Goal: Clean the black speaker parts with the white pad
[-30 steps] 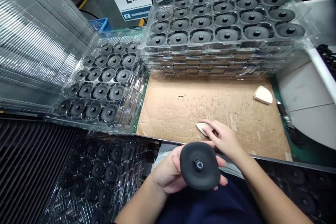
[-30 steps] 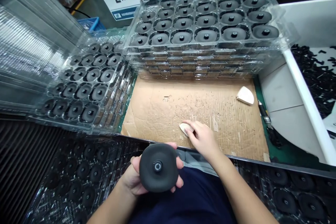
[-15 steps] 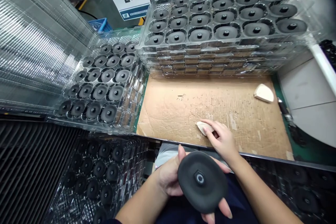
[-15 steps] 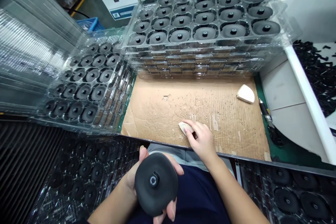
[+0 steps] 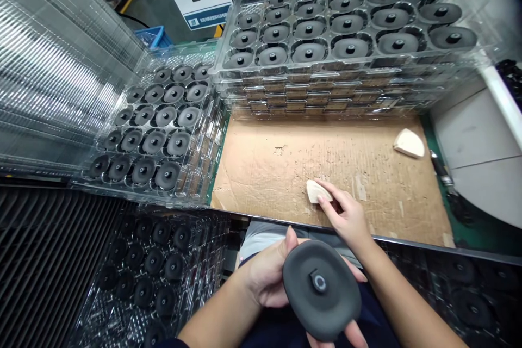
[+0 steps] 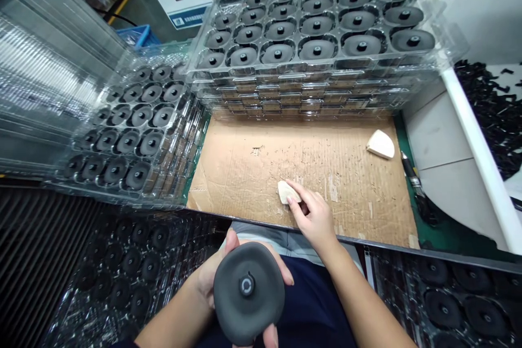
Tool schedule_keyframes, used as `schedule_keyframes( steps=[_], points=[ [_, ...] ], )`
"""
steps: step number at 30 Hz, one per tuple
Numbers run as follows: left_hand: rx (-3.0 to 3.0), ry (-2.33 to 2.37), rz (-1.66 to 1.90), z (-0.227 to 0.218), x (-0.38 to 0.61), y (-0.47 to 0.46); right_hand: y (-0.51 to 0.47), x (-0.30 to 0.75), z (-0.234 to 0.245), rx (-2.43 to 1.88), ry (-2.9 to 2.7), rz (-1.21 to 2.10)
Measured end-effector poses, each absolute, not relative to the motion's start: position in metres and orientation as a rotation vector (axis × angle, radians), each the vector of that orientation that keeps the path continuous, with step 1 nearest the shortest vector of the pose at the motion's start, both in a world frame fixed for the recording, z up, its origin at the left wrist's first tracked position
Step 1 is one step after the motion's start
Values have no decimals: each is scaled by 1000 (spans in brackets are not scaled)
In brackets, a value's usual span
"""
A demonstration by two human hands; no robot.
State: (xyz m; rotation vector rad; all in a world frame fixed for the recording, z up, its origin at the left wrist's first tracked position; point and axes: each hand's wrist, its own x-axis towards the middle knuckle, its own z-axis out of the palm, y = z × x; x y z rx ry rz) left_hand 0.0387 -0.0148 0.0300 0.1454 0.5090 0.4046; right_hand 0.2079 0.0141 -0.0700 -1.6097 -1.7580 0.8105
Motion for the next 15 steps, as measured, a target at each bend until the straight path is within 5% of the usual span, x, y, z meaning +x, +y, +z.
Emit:
schedule_keyframes(
  steps=[15],
  points=[
    [34, 358, 147, 26, 33, -11, 15, 208, -70, -1613, -1761, 786]
  ],
)
